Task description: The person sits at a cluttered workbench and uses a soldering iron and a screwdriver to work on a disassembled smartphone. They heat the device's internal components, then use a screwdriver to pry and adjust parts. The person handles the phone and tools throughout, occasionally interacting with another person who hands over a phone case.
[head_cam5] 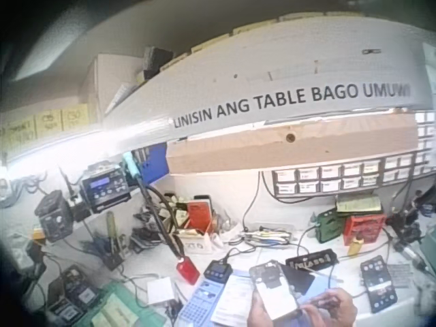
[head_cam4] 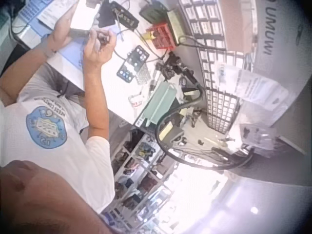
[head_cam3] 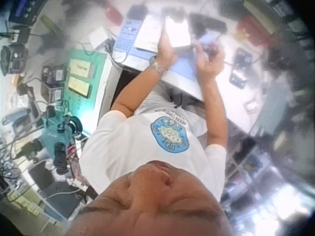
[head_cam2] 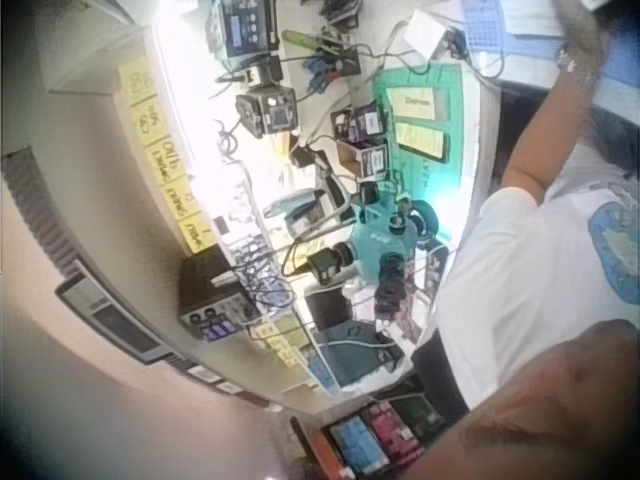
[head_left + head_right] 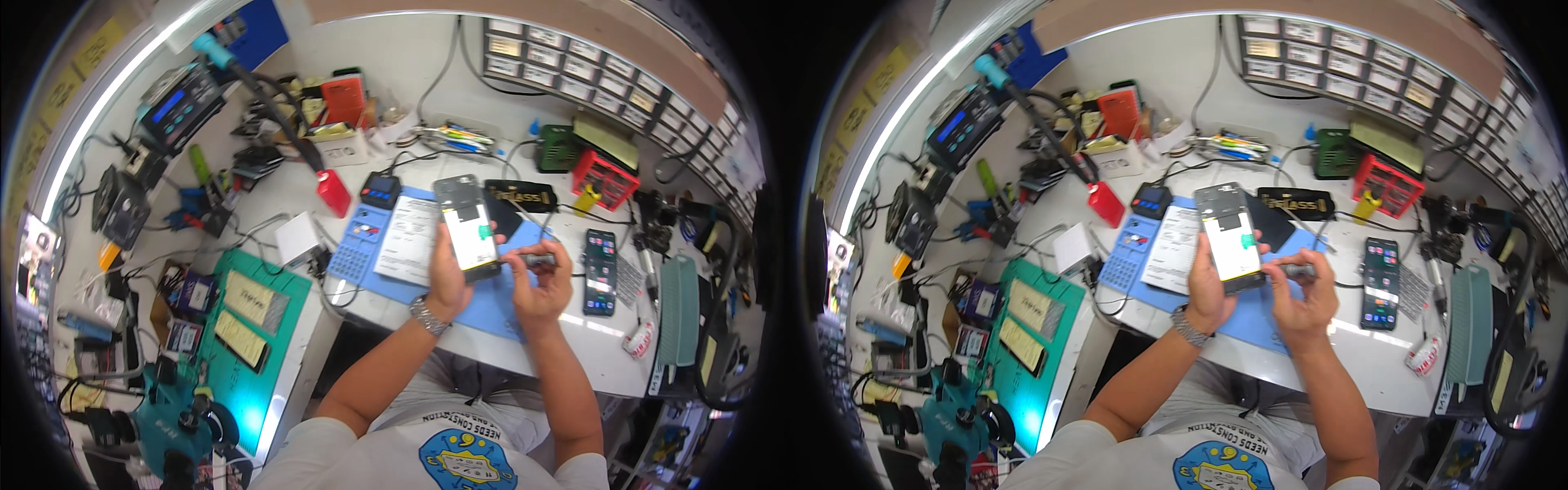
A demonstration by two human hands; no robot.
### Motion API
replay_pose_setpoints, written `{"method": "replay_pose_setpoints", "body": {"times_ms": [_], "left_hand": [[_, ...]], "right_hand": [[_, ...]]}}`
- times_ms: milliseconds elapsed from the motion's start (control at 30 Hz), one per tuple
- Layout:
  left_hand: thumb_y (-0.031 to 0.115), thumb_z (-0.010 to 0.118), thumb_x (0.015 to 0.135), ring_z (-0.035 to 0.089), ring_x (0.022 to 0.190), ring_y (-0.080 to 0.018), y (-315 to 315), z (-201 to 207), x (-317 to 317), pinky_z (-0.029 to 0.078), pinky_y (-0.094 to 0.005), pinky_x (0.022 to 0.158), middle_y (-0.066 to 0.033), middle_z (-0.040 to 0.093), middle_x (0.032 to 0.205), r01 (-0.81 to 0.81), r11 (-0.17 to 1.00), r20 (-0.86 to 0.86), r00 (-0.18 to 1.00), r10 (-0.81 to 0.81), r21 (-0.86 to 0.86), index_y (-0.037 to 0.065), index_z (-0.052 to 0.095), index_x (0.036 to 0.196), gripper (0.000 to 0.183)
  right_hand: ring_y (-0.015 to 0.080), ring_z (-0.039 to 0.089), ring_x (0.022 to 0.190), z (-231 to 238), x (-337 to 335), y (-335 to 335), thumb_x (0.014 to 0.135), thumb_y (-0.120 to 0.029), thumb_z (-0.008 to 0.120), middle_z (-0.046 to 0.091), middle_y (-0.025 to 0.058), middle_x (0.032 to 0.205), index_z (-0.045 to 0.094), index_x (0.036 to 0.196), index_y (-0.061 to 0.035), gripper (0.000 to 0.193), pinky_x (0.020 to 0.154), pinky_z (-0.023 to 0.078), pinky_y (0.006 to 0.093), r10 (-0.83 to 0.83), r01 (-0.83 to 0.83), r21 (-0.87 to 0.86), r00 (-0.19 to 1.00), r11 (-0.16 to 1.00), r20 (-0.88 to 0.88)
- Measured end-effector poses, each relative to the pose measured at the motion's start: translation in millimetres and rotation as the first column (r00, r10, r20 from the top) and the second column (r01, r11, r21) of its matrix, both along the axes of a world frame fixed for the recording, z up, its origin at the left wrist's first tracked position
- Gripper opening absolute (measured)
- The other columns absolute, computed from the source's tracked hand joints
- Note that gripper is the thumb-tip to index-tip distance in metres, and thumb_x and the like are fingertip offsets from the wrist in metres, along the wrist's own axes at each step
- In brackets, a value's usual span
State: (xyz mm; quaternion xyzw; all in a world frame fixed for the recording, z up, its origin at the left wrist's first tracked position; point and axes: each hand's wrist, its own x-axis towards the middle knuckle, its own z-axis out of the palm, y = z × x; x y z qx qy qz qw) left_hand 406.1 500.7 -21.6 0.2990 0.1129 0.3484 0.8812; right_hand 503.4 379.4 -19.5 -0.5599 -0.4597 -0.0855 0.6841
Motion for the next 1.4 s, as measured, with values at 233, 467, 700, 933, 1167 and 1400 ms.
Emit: {"method": "replay_pose_setpoints", "body": {"times_ms": [233, 467, 700, 933, 1167, 1400], "left_hand": [[0.059, 0.026, 0.118, 0.074, 0.118, -0.0305, -0.5, -5.2, 1.1, 0.065, -0.0456, 0.096, -0.0180, 0.068, 0.135, -0.040, 0.999, 0.039, 0.998, 0.039, 0.032, 0.009, 0.048, 0.154, 0.066], [0.060, 0.027, 0.118, 0.074, 0.114, -0.0292, -0.8, -5.3, 2.1, 0.067, -0.0453, 0.090, -0.0177, 0.067, 0.132, -0.067, 0.997, 0.026, 0.997, 0.066, 0.049, 0.009, 0.047, 0.154, 0.065], [0.059, 0.027, 0.118, 0.073, 0.114, -0.0296, -1.2, -6.5, 1.0, 0.067, -0.0482, 0.088, -0.0174, 0.066, 0.134, -0.049, 0.999, 0.057, 0.997, 0.048, 0.013, 0.010, 0.046, 0.154, 0.064], [0.058, 0.026, 0.119, 0.074, 0.115, -0.0320, -3.2, -3.8, 5.3, 0.067, -0.0481, 0.091, -0.0192, 0.067, 0.133, -0.057, 0.998, 0.023, 0.998, 0.056, 0.041, 0.008, 0.048, 0.153, 0.065], [0.058, 0.022, 0.118, 0.071, 0.123, -0.0366, -1.2, -2.0, -1.4, 0.063, -0.0533, 0.101, -0.0209, 0.066, 0.139, -0.019, 1.000, 0.016, 1.000, 0.019, -0.017, 0.004, 0.050, 0.154, 0.071], [0.055, 0.023, 0.119, 0.070, 0.121, -0.0380, -1.7, -0.1, -0.5, 0.065, -0.0569, 0.095, -0.0219, 0.064, 0.137, -0.043, 0.999, 0.008, 0.999, 0.043, 0.012, 0.005, 0.045, 0.156, 0.065]], "right_hand": [[0.0225, 0.076, 0.097, -1.9, 0.7, -1.8, 0.089, 0.016, 0.082, 0.071, 0.0148, 0.108, 0.055, 0.146, 0.0024, 0.065, 0.085, 0.064, 0.0333, -0.039, 0.039, 0.000, 0.999, 0.999, 0.038], [0.0214, 0.074, 0.098, -2.5, -0.3, -2.2, 0.095, 0.014, 0.077, 0.071, 0.0146, 0.110, 0.054, 0.149, 0.0023, 0.060, 0.090, 0.062, 0.0344, 0.021, -0.021, -0.002, 0.997, 1.000, -0.071], [0.0221, 0.075, 0.097, 3.3, 0.6, -2.8, 0.098, 0.013, 0.073, 0.070, 0.0149, 0.110, 0.050, 0.150, 0.0036, 0.057, 0.087, 0.063, 0.0327, -0.001, -0.001, -0.026, 0.996, 1.000, -0.085], [0.0196, 0.074, 0.099, 1.1, -0.1, -4.3, 0.097, 0.013, 0.075, 0.070, 0.0139, 0.112, 0.051, 0.151, 0.0028, 0.060, 0.089, 0.061, 0.0313, 0.037, -0.035, 0.014, 0.987, 0.999, -0.158], [0.0215, 0.077, 0.092, 2.3, 1.8, 0.5, 0.092, 0.009, 0.083, 0.074, 0.0142, 0.104, 0.053, 0.147, 0.0024, 0.062, 0.085, 0.064, 0.0338, 0.002, 0.000, 0.020, 0.993, 1.000, -0.114], [0.0204, 0.078, 0.093, 4.4, 4.0, 0.6, 0.091, 0.003, 0.087, 0.074, 0.0135, 0.105, 0.057, 0.144, 0.0016, 0.062, 0.080, 0.066, 0.0311, -0.011, 0.014, 0.049, 0.997, 0.999, -0.072]]}}
